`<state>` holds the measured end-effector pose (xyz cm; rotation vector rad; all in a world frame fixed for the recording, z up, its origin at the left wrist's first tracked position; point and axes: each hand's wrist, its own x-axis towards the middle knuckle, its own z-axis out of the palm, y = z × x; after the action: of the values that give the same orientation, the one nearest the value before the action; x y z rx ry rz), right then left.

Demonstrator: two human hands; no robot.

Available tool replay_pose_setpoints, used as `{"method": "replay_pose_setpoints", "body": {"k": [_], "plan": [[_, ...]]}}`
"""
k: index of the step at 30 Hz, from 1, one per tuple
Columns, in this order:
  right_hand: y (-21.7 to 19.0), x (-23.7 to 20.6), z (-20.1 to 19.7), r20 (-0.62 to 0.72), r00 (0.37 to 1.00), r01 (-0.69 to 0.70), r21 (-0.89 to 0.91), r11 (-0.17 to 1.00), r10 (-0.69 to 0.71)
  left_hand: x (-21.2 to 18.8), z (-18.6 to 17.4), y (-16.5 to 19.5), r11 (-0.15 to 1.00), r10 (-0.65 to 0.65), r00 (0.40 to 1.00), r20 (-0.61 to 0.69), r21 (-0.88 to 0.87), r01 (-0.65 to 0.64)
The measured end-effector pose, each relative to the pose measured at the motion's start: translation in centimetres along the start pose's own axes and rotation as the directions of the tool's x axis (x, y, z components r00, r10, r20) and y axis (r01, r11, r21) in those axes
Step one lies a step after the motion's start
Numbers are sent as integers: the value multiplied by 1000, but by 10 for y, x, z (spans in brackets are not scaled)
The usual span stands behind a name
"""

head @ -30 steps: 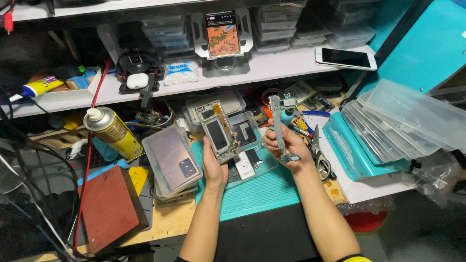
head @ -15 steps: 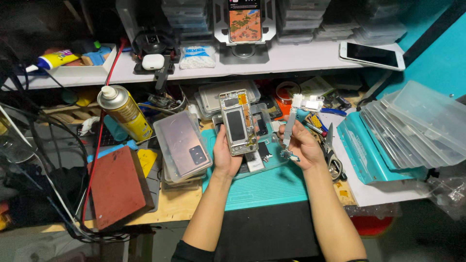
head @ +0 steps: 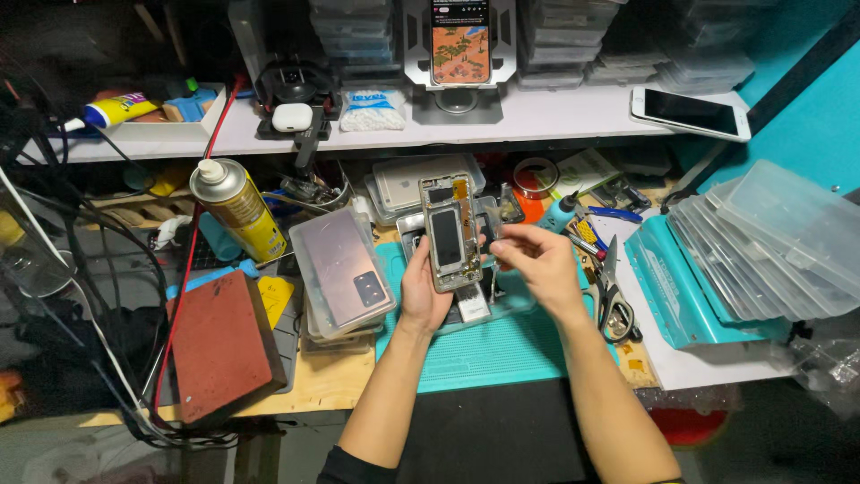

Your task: The person pries open the back cover of a smartphone on a repair mat, then removes internal components including the battery and small parts by hand, using a pry tool and screwdriver on the opened device.

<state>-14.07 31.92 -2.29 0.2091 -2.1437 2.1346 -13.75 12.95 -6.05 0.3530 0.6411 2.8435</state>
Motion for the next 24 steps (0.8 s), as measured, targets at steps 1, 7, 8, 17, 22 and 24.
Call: {"method": "replay_pose_setpoints", "body": {"k": [1, 7, 8, 17, 22, 24], "plan": [[-3, -2, 6, 0, 1000, 12, -50, 999, -12, 0, -1, -1, 1000, 2, 1000, 5, -7, -2], [-18, -3, 37, -52, 975, 167, -461, 872, -215, 1, -7, -8, 1000, 3, 1000, 5, -16, -3], [-20, -3, 40, -68, 977, 150, -470, 870, -204, 1, -8, -8, 1000, 7, 1000, 10, -15, -7], [-24, 0, 47, -86, 954, 176, -616, 768, -288, 0, -3, -8, 999, 3, 1000, 14, 36, -4], [-25, 1, 47, -102, 949, 178, -610, 772, -299, -2, 0, -6, 999, 4, 1000, 5, 48, -4], [-25, 1, 47, -108, 951, 165, -611, 774, -289, -2, 0, -5, 999, -4, 1000, -7, 52, 5]]}}
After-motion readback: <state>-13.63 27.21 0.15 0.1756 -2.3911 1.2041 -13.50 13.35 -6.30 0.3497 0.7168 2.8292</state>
